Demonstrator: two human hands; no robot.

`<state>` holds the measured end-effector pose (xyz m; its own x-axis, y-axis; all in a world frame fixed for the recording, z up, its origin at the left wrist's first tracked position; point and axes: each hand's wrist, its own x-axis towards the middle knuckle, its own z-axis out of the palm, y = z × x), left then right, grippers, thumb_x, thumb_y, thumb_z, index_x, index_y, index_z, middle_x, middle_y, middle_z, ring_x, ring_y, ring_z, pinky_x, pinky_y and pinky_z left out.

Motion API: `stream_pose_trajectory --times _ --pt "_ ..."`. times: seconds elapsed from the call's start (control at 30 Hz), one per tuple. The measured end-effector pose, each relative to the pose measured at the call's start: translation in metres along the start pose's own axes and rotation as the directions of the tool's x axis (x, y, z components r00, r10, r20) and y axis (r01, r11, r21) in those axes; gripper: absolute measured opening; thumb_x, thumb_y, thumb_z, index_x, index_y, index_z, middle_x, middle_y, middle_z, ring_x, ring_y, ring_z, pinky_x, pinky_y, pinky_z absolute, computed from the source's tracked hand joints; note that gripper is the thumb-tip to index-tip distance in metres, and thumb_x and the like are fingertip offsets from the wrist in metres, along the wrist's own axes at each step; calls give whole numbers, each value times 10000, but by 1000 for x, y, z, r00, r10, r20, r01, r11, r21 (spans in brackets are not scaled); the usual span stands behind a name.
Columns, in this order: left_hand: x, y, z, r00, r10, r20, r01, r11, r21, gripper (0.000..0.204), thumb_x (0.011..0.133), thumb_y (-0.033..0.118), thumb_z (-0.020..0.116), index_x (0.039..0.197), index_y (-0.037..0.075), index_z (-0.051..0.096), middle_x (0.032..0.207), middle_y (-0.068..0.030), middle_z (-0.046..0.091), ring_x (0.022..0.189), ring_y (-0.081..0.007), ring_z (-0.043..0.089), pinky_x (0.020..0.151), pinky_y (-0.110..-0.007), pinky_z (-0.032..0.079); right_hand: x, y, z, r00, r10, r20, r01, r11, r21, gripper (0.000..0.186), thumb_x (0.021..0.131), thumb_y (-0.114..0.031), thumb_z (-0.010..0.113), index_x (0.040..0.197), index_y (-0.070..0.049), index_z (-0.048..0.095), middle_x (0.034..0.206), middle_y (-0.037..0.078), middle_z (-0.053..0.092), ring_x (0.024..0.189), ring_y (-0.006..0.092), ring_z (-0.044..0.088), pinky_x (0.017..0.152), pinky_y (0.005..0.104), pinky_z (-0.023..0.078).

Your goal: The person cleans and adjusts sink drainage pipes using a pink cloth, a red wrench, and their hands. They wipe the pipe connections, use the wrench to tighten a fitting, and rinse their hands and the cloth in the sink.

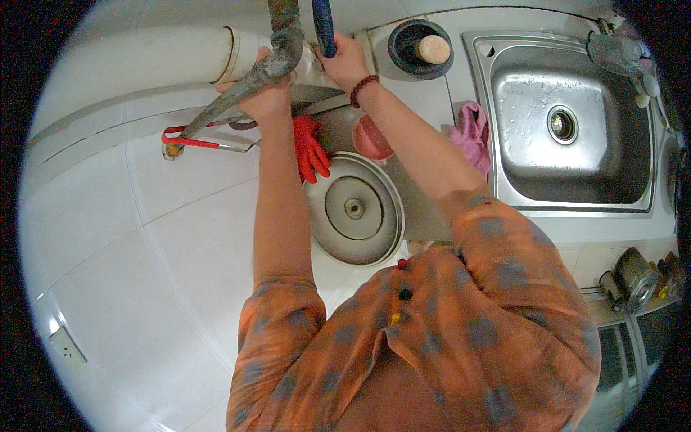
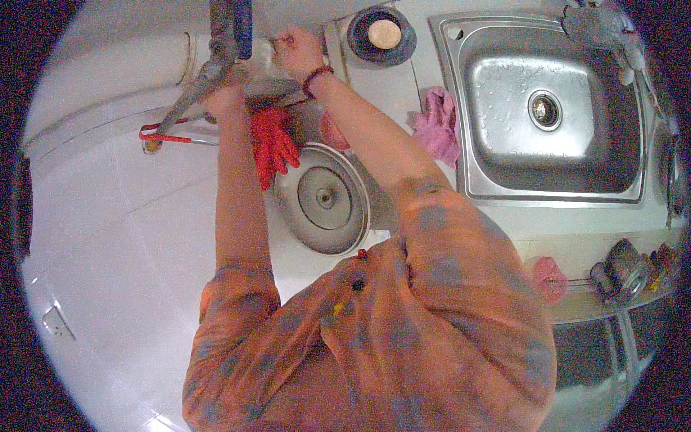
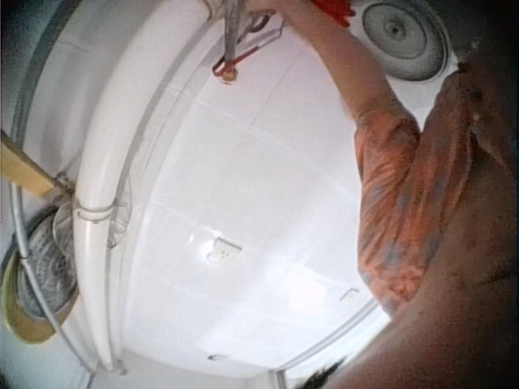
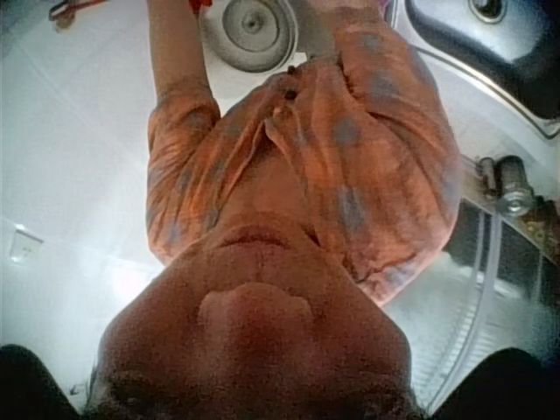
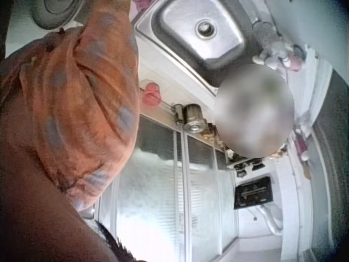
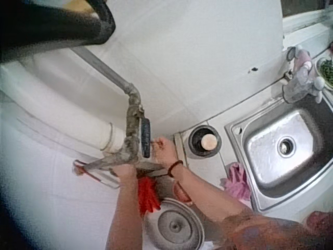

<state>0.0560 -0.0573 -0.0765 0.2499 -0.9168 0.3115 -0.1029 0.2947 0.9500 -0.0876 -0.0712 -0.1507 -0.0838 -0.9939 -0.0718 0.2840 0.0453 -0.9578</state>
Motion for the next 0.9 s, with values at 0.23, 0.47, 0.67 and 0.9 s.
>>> stream_pose_trajectory --times 0.23,0.47,0.67,0.9 --pt "4 15 22 961 261 86 -268 819 507 460 703 32 613 1088 82 366 1029 -158 476 869 -254 514 686 -410 497 28 54 -19 971 -191 -144 115 901 -419 115 782 -155 562 842 -58 574 753 133 602 690 280 577 635 332 450" --pt "-14 37 17 992 117 -38 -96 931 353 424 736 -47 610 1065 50 359 1029 -122 475 880 -202 509 725 -359 482 -3 -2 -1 994 -93 53 88 992 91 108 792 -130 561 818 -25 547 692 67 575 652 167 534 609 298 436" --pt "-71 47 23 998 -47 -31 55 700 712 471 790 19 555 1222 43 372 1186 -103 419 1086 -216 430 889 -308 372 9 66 -36 989 -100 -107 51 920 -389 126 769 -142 577 840 -37 567 761 133 608 716 273 584 671 347 460" --pt "-75 -2 26 944 -326 45 321 943 90 599 745 -1 605 1277 35 333 1271 -87 394 1156 -231 390 977 -327 296 -2 51 -30 995 30 -92 -69 882 -466 140 762 -146 561 844 -32 559 795 188 603 766 338 591 687 393 458"
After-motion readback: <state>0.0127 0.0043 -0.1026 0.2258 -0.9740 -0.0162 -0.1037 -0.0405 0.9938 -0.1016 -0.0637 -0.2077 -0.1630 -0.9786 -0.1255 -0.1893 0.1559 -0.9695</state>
